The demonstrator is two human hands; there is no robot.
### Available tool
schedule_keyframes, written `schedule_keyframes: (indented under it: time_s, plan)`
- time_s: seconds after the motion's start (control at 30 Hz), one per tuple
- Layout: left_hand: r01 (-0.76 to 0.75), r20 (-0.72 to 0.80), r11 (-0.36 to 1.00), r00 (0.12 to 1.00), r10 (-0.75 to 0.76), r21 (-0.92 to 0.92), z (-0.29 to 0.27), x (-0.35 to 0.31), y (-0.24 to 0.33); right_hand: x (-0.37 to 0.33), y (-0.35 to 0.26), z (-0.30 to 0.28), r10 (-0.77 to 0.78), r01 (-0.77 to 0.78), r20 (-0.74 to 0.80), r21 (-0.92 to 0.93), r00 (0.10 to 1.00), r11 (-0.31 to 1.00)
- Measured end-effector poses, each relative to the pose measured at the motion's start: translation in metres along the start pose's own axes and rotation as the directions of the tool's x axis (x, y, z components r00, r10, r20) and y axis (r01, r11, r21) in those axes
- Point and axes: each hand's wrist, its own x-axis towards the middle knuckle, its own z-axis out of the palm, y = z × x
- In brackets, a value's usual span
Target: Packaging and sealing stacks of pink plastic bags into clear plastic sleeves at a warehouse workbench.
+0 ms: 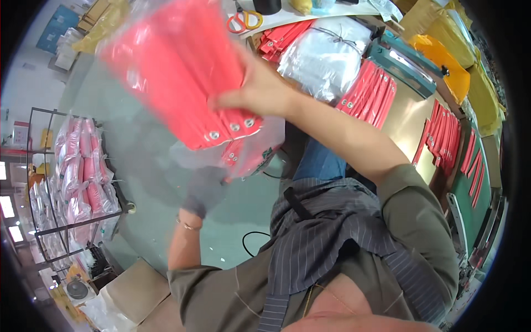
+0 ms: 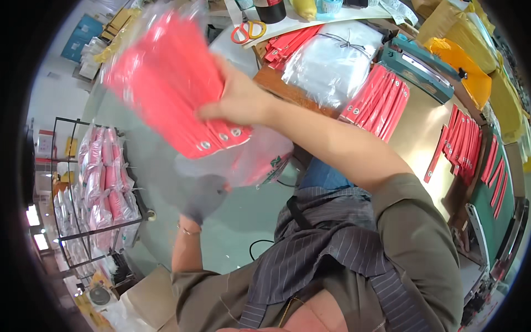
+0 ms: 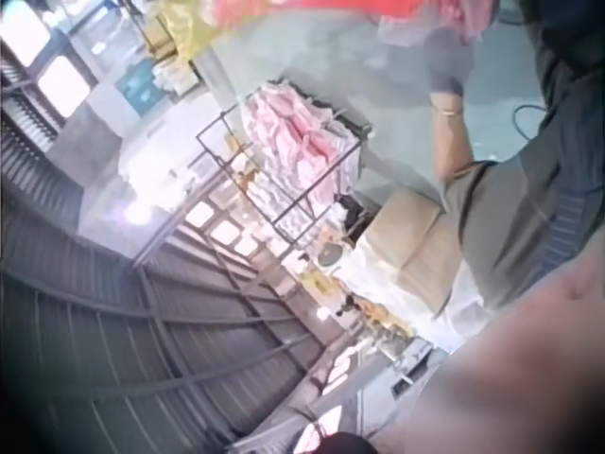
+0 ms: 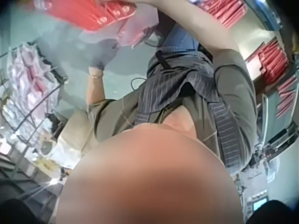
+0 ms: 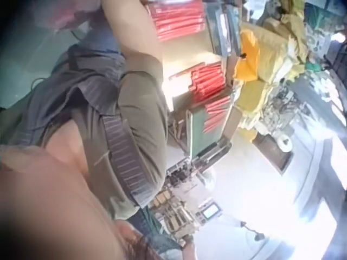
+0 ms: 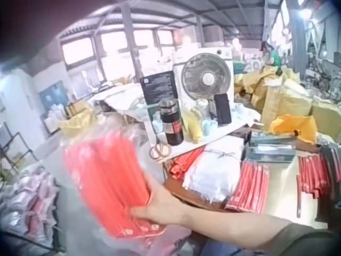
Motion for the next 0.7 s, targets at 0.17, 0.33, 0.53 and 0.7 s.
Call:
schedule_keyframes:
  time_s: [0.17, 0.33, 0.53, 0.7]
  plan:
    - [-0.033, -0.044, 0.983, 0.998, 0.042, 0.182, 0.006, -0.032, -0.016, -0.020, 0.095, -0.007, 0.467, 0.230, 0.593, -0.746, 0.656, 0.624]
    - [-0.125, 0.161, 0.941, 0.984, 0.077, 0.313, -0.014, -0.049, -0.013, -0.038, 0.191, -0.020, 0.558, -0.066, 0.237, -0.881, 0.795, 0.468]
    - [-0.156, -0.039, 0.965, 0.985, 0.168, 0.212, -0.036, -0.042, -0.011, 0.024, 0.128, -0.075, 0.585, 0.478, 0.362, -0.877, 0.726, -0.050]
    - [-0.156, -0.024, 0.941, 0.985, 0.171, 0.301, 0.000, -0.031, -0.050, 0.061, 0.056, -0.058, 0.510, 0.021, 0.214, -0.934, 0.833, 0.358]
